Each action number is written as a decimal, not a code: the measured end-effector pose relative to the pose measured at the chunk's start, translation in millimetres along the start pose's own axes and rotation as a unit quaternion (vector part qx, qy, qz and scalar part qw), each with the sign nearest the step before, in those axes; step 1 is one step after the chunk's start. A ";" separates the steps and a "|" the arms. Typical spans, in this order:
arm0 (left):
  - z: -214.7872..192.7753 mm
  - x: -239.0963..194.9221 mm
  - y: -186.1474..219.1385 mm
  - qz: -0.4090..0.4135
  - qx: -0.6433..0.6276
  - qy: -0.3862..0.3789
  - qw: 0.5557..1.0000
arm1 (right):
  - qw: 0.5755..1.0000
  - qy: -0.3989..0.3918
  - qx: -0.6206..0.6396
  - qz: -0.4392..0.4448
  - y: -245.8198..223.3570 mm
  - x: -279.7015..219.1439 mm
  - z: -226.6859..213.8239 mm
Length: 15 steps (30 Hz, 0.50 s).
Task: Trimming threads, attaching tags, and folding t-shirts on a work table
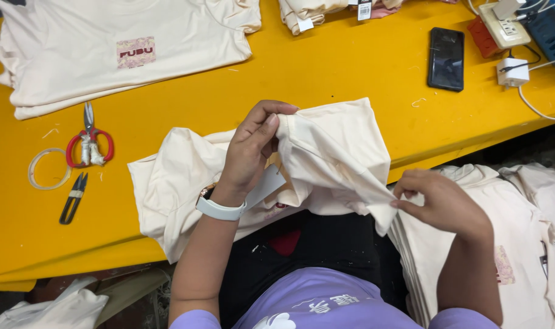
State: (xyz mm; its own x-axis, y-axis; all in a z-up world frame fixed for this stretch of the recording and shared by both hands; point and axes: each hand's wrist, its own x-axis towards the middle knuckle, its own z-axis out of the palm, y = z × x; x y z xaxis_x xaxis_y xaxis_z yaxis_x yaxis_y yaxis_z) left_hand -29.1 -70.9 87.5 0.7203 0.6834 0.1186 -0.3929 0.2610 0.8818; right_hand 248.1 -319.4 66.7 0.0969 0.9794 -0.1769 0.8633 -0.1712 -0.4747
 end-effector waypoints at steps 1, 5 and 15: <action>2.0 2.3 -1.0 0.003 -0.010 -0.005 1.000 | 0.999 0.014 0.003 -0.029 11.2 -0.6 -2.8; 13.2 26.0 2.1 0.005 -0.015 -0.019 1.000 | 0.980 0.108 0.160 -0.053 54.6 -27.7 -19.3; -65.2 217.1 -162.3 -0.107 0.067 0.116 0.985 | 0.848 0.349 0.379 0.127 215.5 118.0 -12.5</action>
State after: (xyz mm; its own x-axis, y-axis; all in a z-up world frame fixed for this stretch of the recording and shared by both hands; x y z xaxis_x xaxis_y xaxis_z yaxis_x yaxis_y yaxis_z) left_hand 153.8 79.6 -59.6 0.6226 0.7637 -0.1707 -0.1551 0.3343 0.9296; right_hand 451.7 -239.4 -45.7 0.7299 0.6798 0.0717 0.2306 -0.1461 -0.9620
